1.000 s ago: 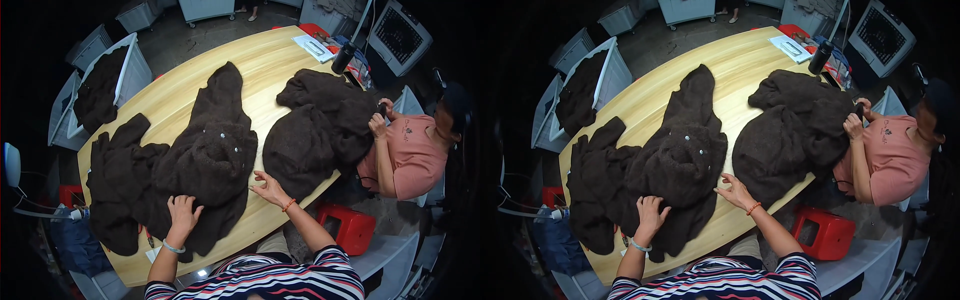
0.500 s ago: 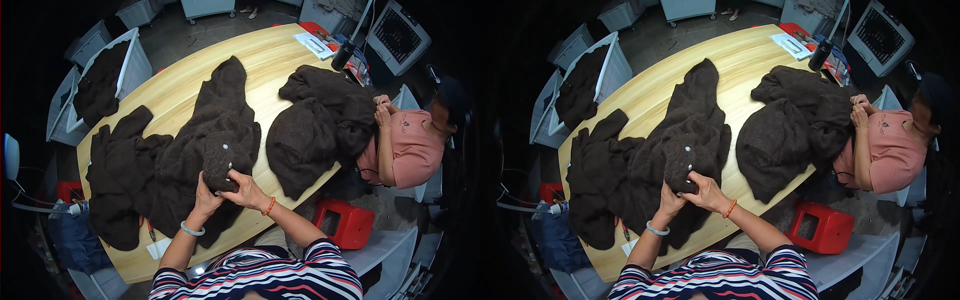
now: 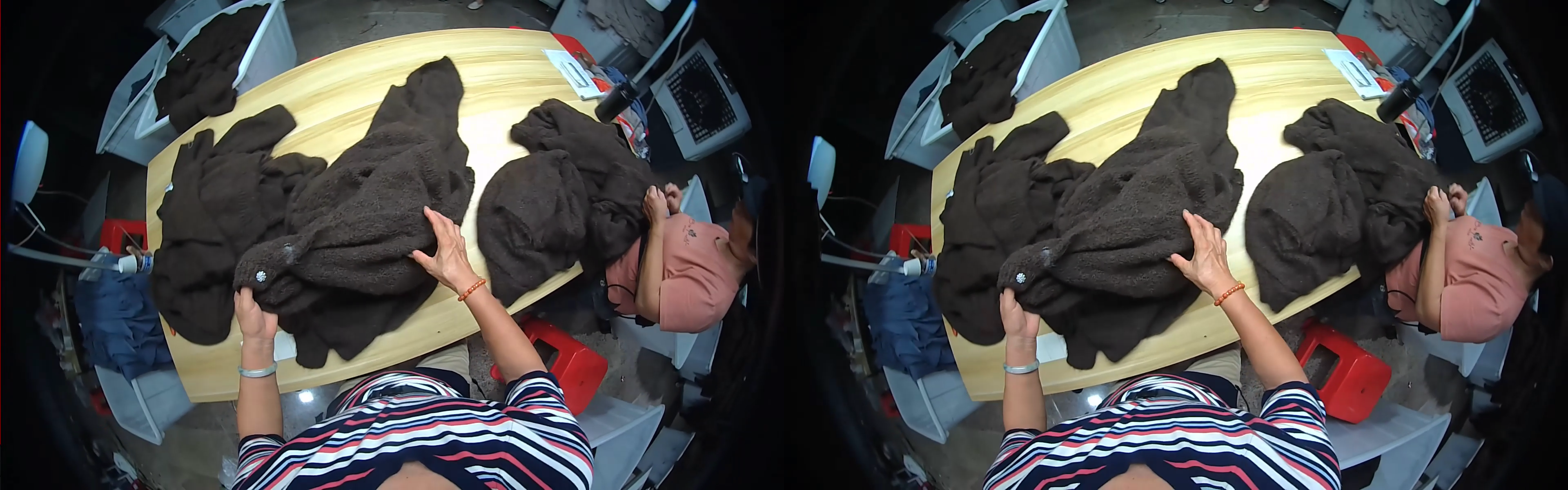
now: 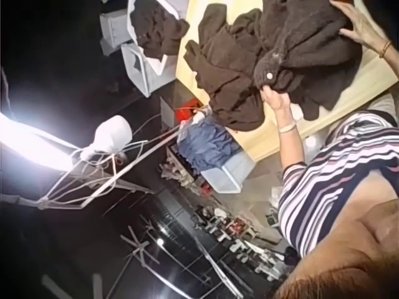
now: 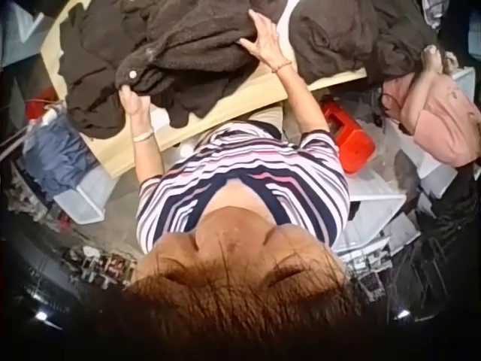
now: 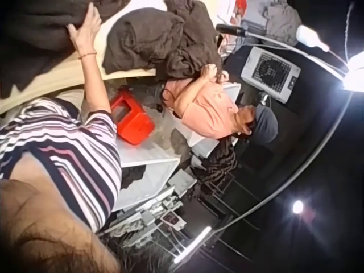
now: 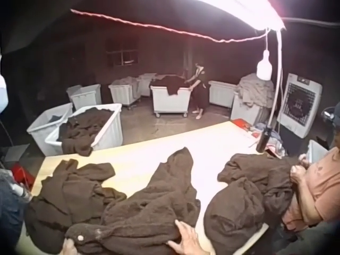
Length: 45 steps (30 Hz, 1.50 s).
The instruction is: Trim excess threads from brown fleece garments using scissors at a production workbench.
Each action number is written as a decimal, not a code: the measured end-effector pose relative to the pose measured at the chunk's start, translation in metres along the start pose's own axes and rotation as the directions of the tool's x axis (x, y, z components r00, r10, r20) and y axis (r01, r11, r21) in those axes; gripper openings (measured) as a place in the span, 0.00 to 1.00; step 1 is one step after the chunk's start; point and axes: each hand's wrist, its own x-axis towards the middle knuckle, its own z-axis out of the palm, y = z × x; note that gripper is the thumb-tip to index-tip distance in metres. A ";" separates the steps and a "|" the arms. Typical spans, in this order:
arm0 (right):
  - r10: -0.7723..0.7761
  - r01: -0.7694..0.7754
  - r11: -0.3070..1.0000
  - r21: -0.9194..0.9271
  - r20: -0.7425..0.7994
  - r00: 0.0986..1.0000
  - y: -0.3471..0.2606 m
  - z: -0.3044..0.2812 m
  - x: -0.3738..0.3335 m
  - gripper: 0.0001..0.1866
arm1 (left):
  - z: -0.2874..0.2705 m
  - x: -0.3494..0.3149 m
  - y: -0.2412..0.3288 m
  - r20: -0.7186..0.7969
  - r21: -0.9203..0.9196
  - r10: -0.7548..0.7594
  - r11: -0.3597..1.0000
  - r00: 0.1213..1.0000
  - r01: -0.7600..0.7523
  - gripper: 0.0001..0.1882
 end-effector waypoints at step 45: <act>0.036 0.015 0.977 -0.213 0.233 0.972 -0.034 -0.065 -0.047 0.21 | -0.158 -0.001 -0.048 -0.036 0.999 0.323 0.001 0.946 0.037 0.17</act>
